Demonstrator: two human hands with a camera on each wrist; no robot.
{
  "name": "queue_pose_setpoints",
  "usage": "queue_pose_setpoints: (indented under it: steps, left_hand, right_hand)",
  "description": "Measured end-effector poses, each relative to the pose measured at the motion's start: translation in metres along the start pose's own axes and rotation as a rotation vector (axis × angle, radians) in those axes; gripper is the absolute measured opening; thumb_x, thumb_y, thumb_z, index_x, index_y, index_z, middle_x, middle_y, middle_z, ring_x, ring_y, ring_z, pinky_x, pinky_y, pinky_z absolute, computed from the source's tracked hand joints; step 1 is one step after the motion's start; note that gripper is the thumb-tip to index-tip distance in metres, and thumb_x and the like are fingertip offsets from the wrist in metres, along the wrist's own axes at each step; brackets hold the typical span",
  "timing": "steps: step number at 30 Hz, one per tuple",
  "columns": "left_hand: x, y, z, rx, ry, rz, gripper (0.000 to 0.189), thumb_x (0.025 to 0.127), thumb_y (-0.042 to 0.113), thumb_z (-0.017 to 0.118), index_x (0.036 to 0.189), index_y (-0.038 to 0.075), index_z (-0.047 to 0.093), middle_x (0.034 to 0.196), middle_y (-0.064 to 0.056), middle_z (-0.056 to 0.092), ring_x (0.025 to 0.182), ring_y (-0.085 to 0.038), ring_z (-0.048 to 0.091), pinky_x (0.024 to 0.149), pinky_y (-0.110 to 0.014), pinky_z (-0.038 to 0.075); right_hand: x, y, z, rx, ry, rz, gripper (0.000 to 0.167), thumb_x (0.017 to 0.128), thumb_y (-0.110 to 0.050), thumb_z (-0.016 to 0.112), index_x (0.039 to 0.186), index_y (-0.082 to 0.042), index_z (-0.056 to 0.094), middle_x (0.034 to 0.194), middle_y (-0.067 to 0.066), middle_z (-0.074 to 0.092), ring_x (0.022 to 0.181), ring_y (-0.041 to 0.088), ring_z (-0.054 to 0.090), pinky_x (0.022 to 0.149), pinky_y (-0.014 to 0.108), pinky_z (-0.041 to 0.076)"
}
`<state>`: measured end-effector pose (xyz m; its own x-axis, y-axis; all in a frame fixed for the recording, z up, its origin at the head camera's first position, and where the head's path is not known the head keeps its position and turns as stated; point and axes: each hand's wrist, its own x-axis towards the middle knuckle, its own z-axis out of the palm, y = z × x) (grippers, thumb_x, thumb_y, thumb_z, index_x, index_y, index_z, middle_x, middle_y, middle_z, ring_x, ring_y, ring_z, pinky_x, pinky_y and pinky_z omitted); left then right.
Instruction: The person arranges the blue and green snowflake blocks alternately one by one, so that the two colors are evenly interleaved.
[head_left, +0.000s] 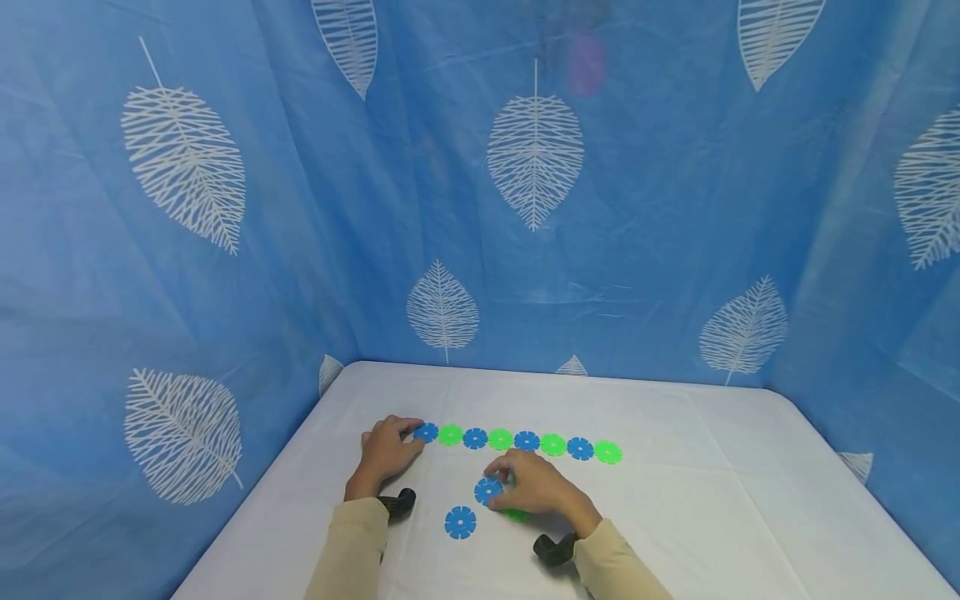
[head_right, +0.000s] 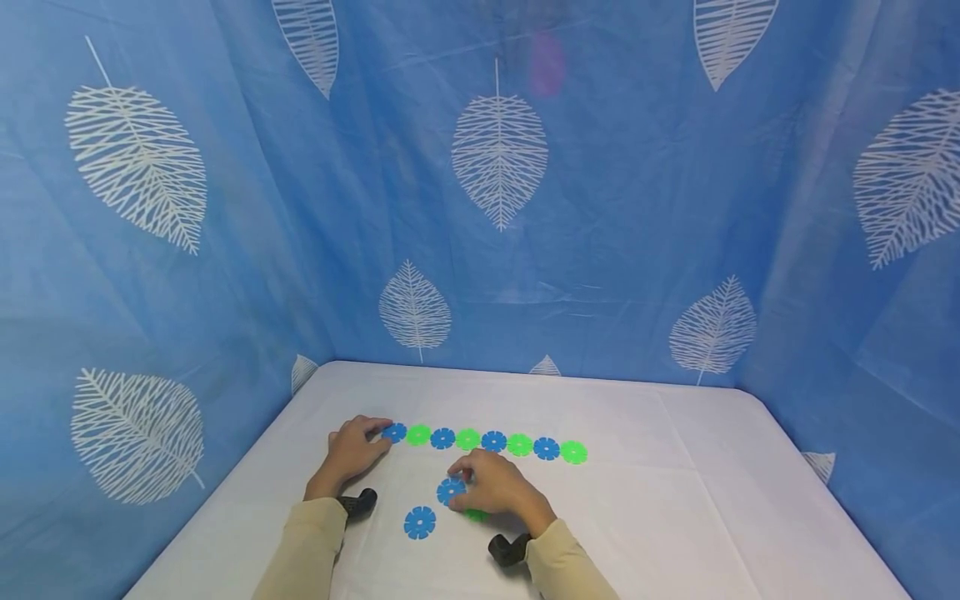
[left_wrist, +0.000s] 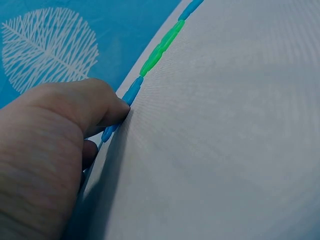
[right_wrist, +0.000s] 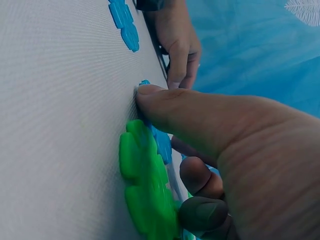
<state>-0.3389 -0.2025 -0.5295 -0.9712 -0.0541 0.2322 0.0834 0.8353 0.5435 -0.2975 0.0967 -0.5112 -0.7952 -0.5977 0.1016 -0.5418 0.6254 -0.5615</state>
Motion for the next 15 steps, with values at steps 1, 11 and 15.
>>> queue_pose_setpoints:
  steps: [1,11,15]
  left_hand:
    - [0.0001,-0.0005,0.0002,-0.003,-0.001,-0.002,0.038,0.084,0.032,0.072,0.122,0.025,0.072,0.118,-0.004,0.069,0.113,-0.027,0.06,0.086,-0.045,0.033]
    - [0.001,-0.0024,0.0018,-0.01,-0.003,-0.003,0.038,0.084,0.034,0.071,0.121,0.026,0.072,0.116,-0.002,0.069,0.112,-0.025,0.06,0.086,-0.043,0.032]
    - [0.0021,-0.0029,0.0017,-0.012,0.001,0.004,0.037,0.085,0.034,0.071,0.121,0.027,0.073,0.115,-0.001,0.069,0.111,-0.024,0.06,0.085,-0.042,0.032]
  right_hand:
    - [-0.0001,0.0001,0.0003,-0.003,0.0,0.0,0.046,0.077,-0.041,0.083,0.116,-0.02,0.073,0.098,-0.01,0.063,0.088,0.005,0.056,0.076,0.027,0.047]
    - [-0.0009,-0.0004,0.0008,0.002,-0.004,0.002,0.044,0.077,-0.04,0.083,0.115,-0.019,0.074,0.096,-0.011,0.061,0.086,0.004,0.054,0.075,0.027,0.047]
    - [-0.0009,-0.0013,-0.0001,0.0,-0.001,0.002,0.043,0.077,-0.04,0.083,0.113,-0.02,0.074,0.094,-0.011,0.061,0.085,0.004,0.053,0.075,0.027,0.047]
